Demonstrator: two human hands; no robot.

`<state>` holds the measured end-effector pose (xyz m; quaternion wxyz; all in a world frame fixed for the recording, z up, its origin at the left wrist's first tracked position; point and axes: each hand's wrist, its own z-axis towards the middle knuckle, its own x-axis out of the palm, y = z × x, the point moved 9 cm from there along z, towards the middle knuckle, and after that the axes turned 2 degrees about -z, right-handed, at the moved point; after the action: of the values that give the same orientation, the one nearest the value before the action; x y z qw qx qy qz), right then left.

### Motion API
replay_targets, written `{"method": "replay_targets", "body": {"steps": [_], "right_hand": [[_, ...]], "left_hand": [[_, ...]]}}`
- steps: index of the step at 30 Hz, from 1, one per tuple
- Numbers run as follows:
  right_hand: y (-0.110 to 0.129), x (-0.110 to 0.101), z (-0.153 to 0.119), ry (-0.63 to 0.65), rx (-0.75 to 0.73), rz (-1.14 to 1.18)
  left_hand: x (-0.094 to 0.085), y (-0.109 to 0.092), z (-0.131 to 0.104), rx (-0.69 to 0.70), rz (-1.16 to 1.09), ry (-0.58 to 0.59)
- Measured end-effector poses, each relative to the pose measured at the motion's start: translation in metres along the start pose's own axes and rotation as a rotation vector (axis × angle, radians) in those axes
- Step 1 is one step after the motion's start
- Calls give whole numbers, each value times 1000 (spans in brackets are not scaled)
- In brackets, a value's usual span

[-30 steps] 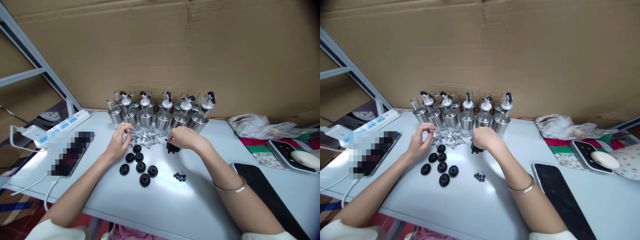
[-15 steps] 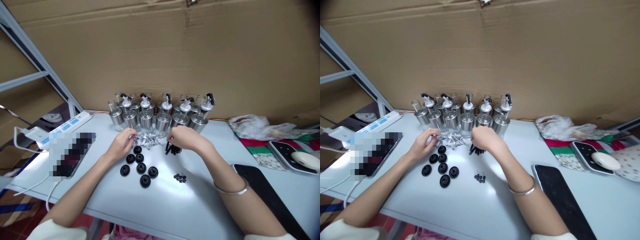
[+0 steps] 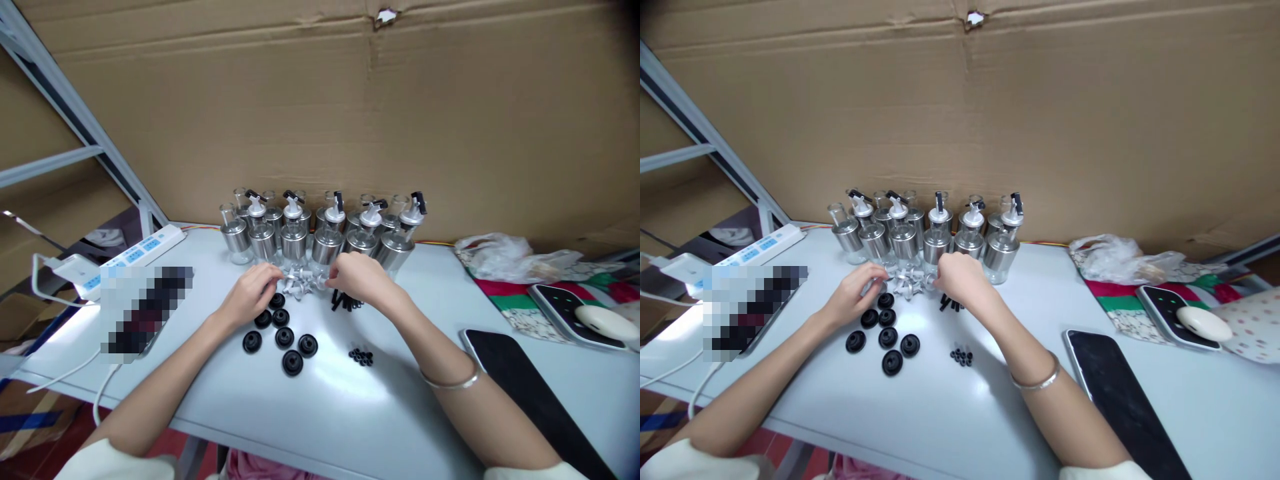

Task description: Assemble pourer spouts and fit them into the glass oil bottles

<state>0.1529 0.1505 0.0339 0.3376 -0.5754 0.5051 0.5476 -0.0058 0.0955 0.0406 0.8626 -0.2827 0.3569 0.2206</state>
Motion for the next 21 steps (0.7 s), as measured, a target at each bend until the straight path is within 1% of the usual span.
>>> {"method": "replay_targets", "body": {"steps": [2, 4, 7, 11, 14, 16, 18, 21], "right_hand": [[-5, -9, -5, -28, 19, 43], [-10, -16, -10, -58, 31, 113], [-16, -17, -21, -88, 38, 282], [-17, 2, -42, -91, 38, 535], [-15, 18, -53, -105, 13, 891], [-13, 29, -55, -67, -19, 1084], [-10, 41, -54, 5, -41, 1135], [-4, 58, -54, 121, -61, 1137]], "left_hand": [[-1, -4, 0, -5, 1, -21], [0, -12, 2, 6, -11, -28], [4, -27, 5, 32, -50, -11], [8, -42, 12, 7, -110, -33], [13, -55, 17, 20, -153, -39], [16, -65, 18, 73, -156, -39], [19, -74, 16, 132, -111, -23], [28, -80, 10, 218, -31, 57]]}}
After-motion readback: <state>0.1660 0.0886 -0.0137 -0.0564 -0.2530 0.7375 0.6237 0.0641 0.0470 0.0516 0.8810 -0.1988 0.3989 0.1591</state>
